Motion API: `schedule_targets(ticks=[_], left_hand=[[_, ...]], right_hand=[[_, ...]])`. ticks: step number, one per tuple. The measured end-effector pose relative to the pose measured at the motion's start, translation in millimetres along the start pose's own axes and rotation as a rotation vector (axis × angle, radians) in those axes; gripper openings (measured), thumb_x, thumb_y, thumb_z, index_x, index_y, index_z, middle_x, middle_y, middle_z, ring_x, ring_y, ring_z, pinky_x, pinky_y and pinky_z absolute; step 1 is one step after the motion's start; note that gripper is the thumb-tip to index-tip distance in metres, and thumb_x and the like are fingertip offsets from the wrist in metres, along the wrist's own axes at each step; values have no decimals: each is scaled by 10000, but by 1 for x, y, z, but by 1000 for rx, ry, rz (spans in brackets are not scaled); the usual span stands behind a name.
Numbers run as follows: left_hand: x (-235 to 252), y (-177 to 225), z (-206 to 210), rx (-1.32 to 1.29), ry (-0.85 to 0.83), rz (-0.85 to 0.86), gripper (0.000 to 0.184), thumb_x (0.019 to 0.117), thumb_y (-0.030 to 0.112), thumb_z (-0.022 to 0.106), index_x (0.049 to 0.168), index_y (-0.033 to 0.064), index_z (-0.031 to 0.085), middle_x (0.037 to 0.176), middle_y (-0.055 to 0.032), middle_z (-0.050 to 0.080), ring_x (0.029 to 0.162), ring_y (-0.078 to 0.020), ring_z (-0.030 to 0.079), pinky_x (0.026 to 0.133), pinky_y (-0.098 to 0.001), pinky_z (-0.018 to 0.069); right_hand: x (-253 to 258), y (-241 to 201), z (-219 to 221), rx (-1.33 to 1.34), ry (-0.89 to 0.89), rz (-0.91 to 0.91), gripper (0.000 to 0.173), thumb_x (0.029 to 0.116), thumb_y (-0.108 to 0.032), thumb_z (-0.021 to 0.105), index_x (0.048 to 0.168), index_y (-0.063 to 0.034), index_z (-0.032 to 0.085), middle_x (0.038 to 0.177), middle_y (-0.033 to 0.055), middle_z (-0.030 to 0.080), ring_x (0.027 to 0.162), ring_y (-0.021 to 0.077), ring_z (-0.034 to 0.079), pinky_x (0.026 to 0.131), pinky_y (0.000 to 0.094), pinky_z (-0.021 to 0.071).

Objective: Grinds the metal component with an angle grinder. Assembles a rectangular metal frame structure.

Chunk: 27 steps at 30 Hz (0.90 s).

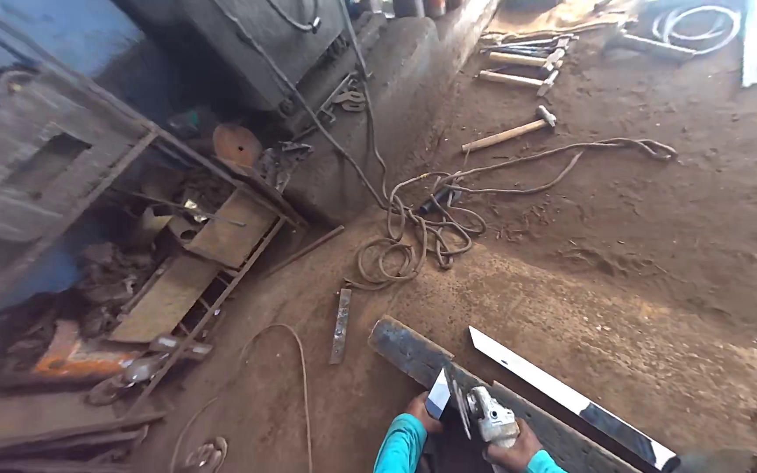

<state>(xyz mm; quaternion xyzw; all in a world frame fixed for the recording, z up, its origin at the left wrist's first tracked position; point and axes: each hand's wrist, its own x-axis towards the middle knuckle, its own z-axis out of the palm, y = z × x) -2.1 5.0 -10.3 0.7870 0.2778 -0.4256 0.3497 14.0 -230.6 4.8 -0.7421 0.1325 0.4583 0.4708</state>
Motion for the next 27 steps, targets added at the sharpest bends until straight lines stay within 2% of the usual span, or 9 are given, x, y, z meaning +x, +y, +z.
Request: schedule_targets(ticks=[4,9,13,16,27], left_hand=[[1,1,-1,4,-15,5,774,782,92,844,1462,-19,491,1429,-255,567,1359,-363,537,1151,-530,413],[12,-6,4,1,-24,-9,779,780,142,847,1462,7,497,1423,-253,572,1346,-380,545,1131,-574,421],[12,-5,3,10,-37,-16,765,790,154,840,1458,8,499,1426,-255,567,1351,-386,539,1125,-581,422],[10,-3,2,32,-51,-20,770,799,157,834,1469,6,484,1438,-254,558,1363,-385,529,1135,-571,413],[7,0,0,75,-83,-10,807,777,196,859,1468,10,485,1439,-244,562,1356,-383,536,1129,-578,419]], right_hand=[[-1,1,-2,70,73,-15,924,618,-131,933,1372,118,461,1168,270,666,1060,328,676,959,479,540],[18,13,-4,54,96,-48,887,615,-124,931,1341,131,491,1135,270,676,1030,312,679,941,464,546],[33,6,-7,0,80,-32,845,683,-116,915,1364,139,484,1206,300,651,1110,343,656,1005,475,511],[40,-9,-8,-56,53,-6,786,740,-105,901,1376,119,498,1253,289,648,1165,332,647,1049,456,489],[59,-19,-4,-85,14,-28,750,708,-136,909,1326,94,552,1186,249,680,1095,294,671,1001,450,516]])
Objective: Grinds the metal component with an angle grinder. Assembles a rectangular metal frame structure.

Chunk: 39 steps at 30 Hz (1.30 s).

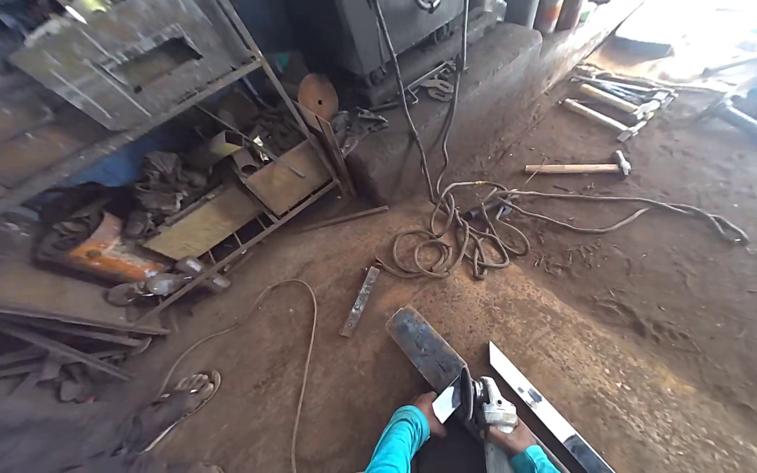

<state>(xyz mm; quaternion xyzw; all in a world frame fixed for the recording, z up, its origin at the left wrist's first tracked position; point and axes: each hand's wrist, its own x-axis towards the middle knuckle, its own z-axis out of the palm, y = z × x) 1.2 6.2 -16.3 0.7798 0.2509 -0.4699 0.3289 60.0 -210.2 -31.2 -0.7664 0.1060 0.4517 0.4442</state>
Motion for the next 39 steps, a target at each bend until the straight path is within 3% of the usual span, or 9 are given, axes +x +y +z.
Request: schedule_targets(ticks=[5,11,24,28,39], left_hand=[[-4,3,-3,18,-13,-20,820,788,213,850,1487,27,464,1448,-244,555,1362,-390,530,1126,-587,418],[-4,3,-2,6,-19,-11,818,791,225,855,1477,10,467,1443,-249,555,1358,-389,532,1125,-581,420],[-5,4,-3,6,-15,-22,834,773,246,860,1477,27,470,1437,-249,558,1350,-393,537,1112,-597,426],[-4,4,-3,20,-22,-23,787,817,236,834,1477,12,467,1449,-252,550,1359,-402,530,1119,-597,420],[-5,6,-3,27,-25,-24,771,818,231,825,1466,8,471,1440,-252,555,1349,-399,538,1106,-596,430]], right_hand=[[9,-2,-3,-24,-11,7,810,702,-118,912,1372,88,505,1215,258,664,1117,316,663,1006,464,517],[16,-4,-5,-40,-13,-8,775,679,-138,918,1318,89,543,1155,236,685,1057,295,679,969,458,533],[8,-12,-8,-9,-39,-46,806,641,-115,916,1315,95,527,1129,218,690,1021,265,690,945,432,552],[11,-8,-10,-47,-31,-62,810,656,-135,912,1328,98,525,1156,242,683,1059,303,680,968,466,537],[7,-9,-12,-84,-19,-61,820,647,-166,915,1324,91,531,1156,240,684,1060,305,676,968,473,529]])
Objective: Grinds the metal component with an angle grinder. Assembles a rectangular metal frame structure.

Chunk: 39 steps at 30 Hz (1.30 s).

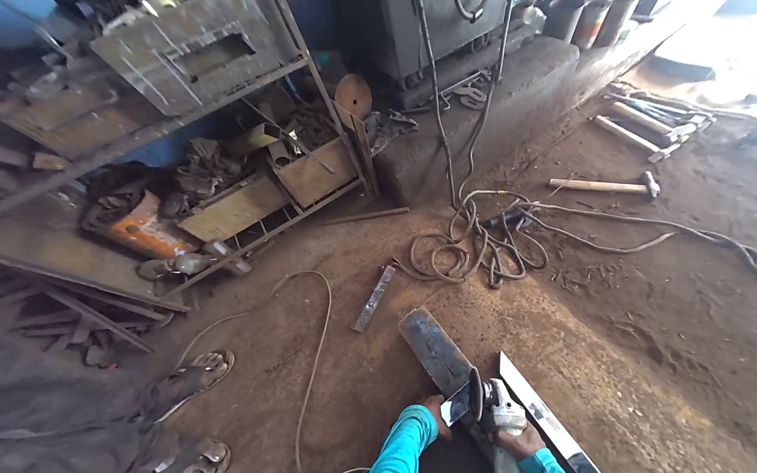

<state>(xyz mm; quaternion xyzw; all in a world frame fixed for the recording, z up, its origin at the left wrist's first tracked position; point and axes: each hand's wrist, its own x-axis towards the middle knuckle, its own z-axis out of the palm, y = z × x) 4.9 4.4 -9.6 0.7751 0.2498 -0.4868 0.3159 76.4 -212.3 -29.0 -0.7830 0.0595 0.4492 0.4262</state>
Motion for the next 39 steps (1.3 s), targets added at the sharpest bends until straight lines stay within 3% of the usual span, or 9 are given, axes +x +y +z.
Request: schedule_targets(ticks=[3,9,23,29,39], left_hand=[[1,-1,1,-3,5,2,779,811,230,834,1464,2,474,1440,-255,554,1352,-400,535,1111,-593,427],[-6,3,0,-30,10,-13,813,812,225,837,1496,15,450,1470,-254,531,1372,-401,517,1125,-598,414],[1,-1,0,-2,1,15,787,833,241,819,1489,8,452,1468,-250,534,1375,-397,516,1121,-597,417],[4,-1,0,1,-4,17,741,847,237,806,1465,-3,473,1449,-254,549,1357,-399,534,1110,-599,426],[-1,1,0,8,12,8,757,833,239,823,1458,-16,481,1441,-266,552,1351,-418,534,1106,-610,428]], right_hand=[[2,0,1,-11,-12,38,856,672,-149,919,1372,98,493,1207,273,663,1117,343,661,1003,492,512],[12,3,2,-11,-21,26,806,694,-169,923,1343,102,530,1206,268,670,1125,342,661,1019,492,509],[10,9,0,9,22,-47,819,633,-180,924,1305,99,548,1132,251,692,1044,324,685,959,497,537],[-2,3,-5,71,9,-123,830,599,-177,910,1293,94,545,1090,219,703,984,273,697,913,461,559],[-4,3,-3,43,8,-95,886,606,-210,906,1335,103,512,1128,251,685,1030,313,684,940,484,546]])
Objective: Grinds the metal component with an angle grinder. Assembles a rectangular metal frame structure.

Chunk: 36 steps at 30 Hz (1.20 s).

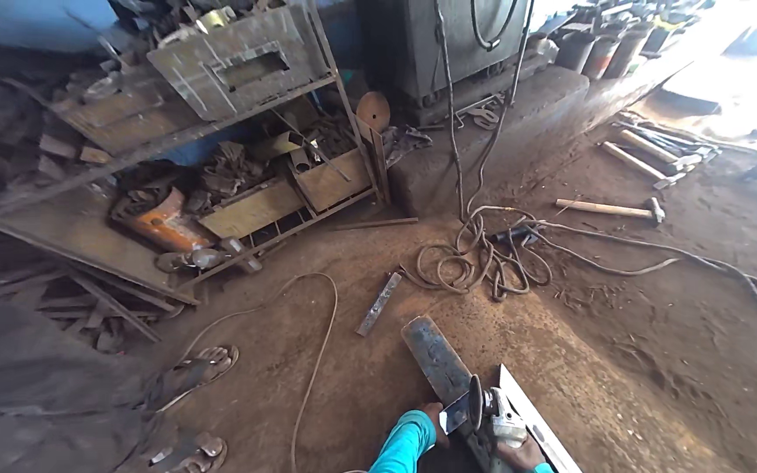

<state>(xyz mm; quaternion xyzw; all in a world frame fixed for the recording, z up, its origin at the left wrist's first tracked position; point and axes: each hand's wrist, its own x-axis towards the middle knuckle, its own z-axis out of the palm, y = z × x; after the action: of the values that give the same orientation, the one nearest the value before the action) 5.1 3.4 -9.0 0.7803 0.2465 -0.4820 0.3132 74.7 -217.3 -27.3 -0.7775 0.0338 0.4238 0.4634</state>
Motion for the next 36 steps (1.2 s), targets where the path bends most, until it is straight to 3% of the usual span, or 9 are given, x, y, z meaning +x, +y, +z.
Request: schedule_targets(ticks=[3,29,32,36], left_hand=[[-1,1,-1,0,-5,-4,771,834,233,820,1472,-14,464,1457,-261,539,1369,-404,519,1117,-600,419],[8,-7,5,-9,21,1,798,792,210,851,1466,-2,481,1449,-256,548,1360,-399,528,1121,-593,419],[5,-6,4,-14,15,-1,812,799,193,848,1485,-1,462,1463,-252,537,1373,-387,518,1140,-573,407],[5,-7,5,-33,28,15,818,782,145,855,1482,-12,463,1454,-259,543,1378,-383,514,1152,-561,399]], right_hand=[[4,1,2,-32,-9,41,850,646,-183,915,1339,108,520,1163,272,676,1071,340,673,973,501,526],[-5,1,7,-41,-50,139,769,713,-122,901,1352,94,532,1216,262,667,1131,325,660,1023,476,507],[-13,2,8,3,-54,91,751,688,-87,901,1332,84,553,1195,245,677,1097,293,671,1002,450,523],[-22,8,9,-30,-73,92,877,637,-157,928,1370,86,512,1228,240,669,1146,298,662,1032,447,514]])
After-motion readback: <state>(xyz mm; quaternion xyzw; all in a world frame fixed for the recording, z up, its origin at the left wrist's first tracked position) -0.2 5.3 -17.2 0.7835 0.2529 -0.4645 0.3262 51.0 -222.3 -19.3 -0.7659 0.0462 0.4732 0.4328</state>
